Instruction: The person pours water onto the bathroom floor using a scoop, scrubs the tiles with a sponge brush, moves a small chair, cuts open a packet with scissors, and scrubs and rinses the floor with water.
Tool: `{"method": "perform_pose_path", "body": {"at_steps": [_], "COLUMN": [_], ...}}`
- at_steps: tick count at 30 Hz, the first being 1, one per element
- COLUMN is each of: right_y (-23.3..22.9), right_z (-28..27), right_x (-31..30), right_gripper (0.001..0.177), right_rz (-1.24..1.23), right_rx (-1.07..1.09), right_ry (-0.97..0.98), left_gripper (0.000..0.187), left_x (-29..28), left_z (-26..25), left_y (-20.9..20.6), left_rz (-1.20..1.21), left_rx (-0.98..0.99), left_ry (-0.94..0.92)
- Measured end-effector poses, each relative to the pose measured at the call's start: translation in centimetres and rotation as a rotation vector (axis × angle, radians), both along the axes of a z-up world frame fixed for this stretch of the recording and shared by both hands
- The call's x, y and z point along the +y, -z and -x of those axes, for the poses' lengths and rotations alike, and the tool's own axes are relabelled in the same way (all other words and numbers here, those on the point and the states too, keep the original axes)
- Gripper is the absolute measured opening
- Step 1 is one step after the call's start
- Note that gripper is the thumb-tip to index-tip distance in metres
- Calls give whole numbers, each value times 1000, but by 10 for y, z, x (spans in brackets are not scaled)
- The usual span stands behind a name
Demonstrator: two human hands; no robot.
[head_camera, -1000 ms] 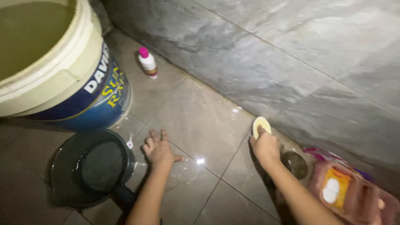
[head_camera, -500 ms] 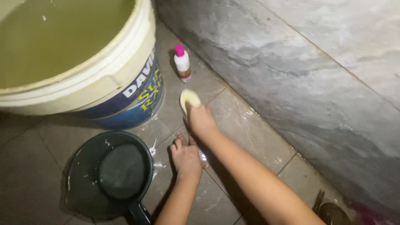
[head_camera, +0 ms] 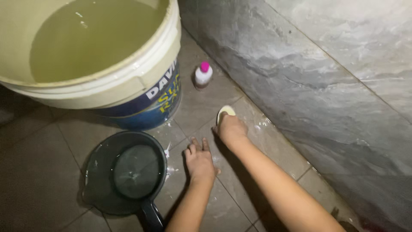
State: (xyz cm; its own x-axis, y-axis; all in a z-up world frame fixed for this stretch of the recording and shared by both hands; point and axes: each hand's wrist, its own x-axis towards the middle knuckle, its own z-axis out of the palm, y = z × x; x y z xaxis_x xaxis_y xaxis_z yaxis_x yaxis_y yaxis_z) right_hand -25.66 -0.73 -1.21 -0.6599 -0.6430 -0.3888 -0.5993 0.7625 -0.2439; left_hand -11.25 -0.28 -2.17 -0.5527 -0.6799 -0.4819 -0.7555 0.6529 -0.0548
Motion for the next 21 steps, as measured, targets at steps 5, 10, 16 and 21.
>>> {"method": "perform_pose_path", "body": {"at_steps": [5, 10, 16, 21], "right_y": [-18, 26, 37, -3], "right_z": [13, 52, 59, 31], "right_x": [-32, -122, -156, -67], "right_gripper": [53, 111, 65, 65], "right_rz": [152, 1066, 1015, 971], "right_rx": [-101, 100, -178, 63], "right_ry": [97, -59, 83, 60], "left_gripper": [131, 131, 130, 136], "left_x": [0, -1, -5, -7], "left_z": [-2, 1, -1, 2], "left_y": [-1, -1, 1, 5], "left_rz": [-31, -67, -63, -77], "left_rx": [-19, -55, -23, -60], "left_ry": [20, 17, 19, 44]}}
